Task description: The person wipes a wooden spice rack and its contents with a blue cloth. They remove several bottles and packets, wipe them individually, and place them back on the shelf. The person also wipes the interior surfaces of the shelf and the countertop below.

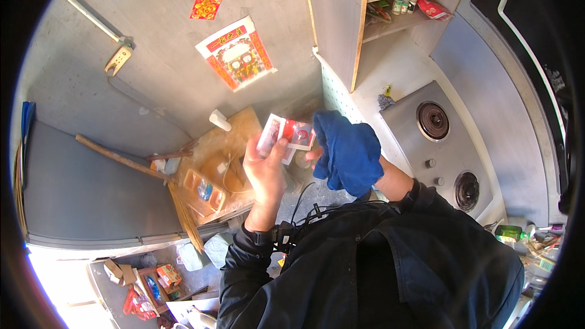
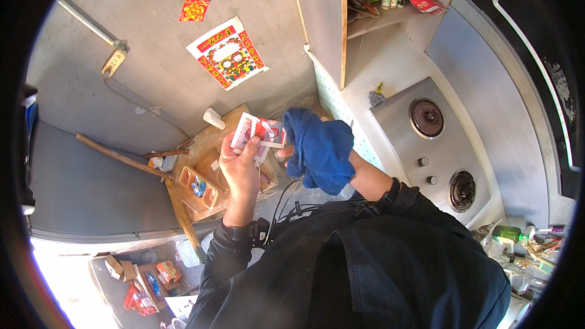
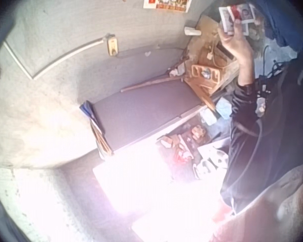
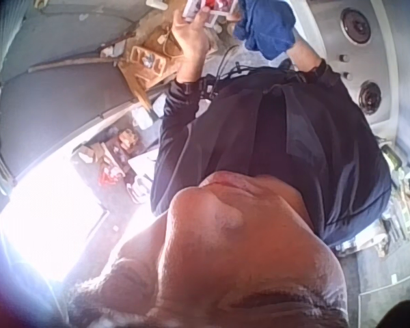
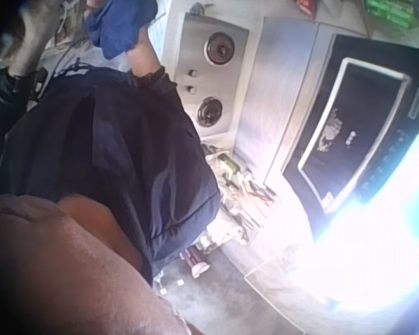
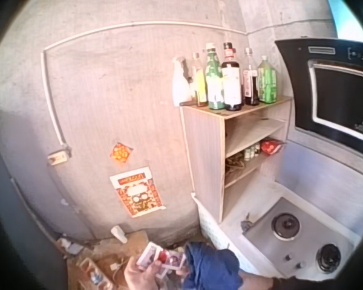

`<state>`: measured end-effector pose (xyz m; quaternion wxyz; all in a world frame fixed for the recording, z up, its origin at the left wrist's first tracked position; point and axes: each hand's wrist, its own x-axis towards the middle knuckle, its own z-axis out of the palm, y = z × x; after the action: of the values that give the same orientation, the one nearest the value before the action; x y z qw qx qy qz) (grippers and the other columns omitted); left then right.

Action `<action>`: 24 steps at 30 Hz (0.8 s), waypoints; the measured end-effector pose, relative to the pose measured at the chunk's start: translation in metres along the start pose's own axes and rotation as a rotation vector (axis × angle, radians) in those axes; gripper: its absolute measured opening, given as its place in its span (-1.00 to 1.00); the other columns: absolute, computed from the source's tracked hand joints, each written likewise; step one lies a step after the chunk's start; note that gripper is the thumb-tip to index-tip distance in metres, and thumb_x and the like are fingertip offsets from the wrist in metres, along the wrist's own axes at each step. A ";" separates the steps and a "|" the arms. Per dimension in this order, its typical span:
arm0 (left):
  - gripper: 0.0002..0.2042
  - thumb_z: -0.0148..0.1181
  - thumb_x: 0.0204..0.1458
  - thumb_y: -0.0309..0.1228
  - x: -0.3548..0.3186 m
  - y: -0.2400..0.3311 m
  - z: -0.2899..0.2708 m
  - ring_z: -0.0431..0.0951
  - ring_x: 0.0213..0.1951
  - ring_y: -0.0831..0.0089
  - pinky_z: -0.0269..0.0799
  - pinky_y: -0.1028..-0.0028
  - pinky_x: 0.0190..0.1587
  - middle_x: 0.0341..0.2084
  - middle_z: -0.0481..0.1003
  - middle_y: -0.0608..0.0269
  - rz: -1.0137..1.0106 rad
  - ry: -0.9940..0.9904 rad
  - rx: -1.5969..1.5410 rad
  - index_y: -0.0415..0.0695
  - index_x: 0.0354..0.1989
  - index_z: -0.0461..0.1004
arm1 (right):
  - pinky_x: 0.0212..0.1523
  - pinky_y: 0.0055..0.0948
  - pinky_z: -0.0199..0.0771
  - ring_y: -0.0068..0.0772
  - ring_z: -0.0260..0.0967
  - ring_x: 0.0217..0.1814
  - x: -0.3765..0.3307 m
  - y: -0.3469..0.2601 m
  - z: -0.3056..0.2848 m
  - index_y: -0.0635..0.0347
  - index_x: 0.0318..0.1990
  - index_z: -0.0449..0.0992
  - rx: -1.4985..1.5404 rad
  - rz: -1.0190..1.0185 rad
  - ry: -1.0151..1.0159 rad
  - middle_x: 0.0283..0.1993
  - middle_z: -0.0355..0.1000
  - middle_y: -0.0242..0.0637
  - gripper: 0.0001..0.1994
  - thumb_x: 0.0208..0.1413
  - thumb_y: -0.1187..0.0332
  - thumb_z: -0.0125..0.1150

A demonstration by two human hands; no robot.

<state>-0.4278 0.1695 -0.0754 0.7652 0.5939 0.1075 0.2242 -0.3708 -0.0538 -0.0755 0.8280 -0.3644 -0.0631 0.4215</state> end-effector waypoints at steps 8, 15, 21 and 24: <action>-0.73 0.26 0.36 -0.37 -0.003 0.003 -0.008 0.61 -0.04 0.47 0.58 0.39 -0.01 -0.04 0.63 0.19 -0.046 -0.084 -0.105 -0.29 0.11 0.52 | -0.12 -0.31 0.63 -0.39 0.58 -0.08 0.006 -0.013 0.019 0.15 0.12 0.39 -0.363 -0.387 0.151 -0.03 0.52 -0.22 -0.72 0.35 0.35 0.28; -0.71 0.12 0.44 -0.29 0.000 0.016 -0.003 0.69 0.01 0.23 0.68 0.13 0.05 0.06 0.62 0.04 -0.300 -0.260 -0.331 -0.29 0.11 0.50 | 0.16 -0.35 0.52 -0.36 0.52 0.16 -0.015 -0.025 -0.009 0.17 0.38 0.36 -1.950 -0.595 0.129 0.26 0.51 -0.21 -0.55 0.39 0.36 0.22; -0.71 0.26 0.33 -0.42 0.000 0.022 0.010 0.68 -0.04 0.33 0.68 0.13 0.06 -0.06 0.64 0.15 -0.370 -0.417 -0.181 -0.27 0.15 0.51 | 0.21 -0.34 0.47 -0.36 0.48 0.21 -0.025 -0.006 -0.067 0.17 0.43 0.32 -1.495 -0.563 0.039 0.32 0.45 -0.22 -0.51 0.41 0.33 0.19; -0.74 0.25 0.30 -0.50 0.003 0.011 0.021 0.65 -0.07 0.40 0.66 0.18 0.06 -0.12 0.63 0.21 -0.411 -0.420 -0.188 -0.24 0.13 0.53 | 0.24 -0.33 0.45 -0.36 0.45 0.23 -0.021 0.006 -0.098 0.17 0.46 0.30 -1.097 -0.537 -0.034 0.35 0.42 -0.22 -0.49 0.42 0.31 0.17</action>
<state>-0.4184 0.1552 -0.0586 0.8516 0.5195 0.0437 -0.0540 -0.3473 -0.1213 -0.1465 0.5959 -0.7022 -0.3738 0.1101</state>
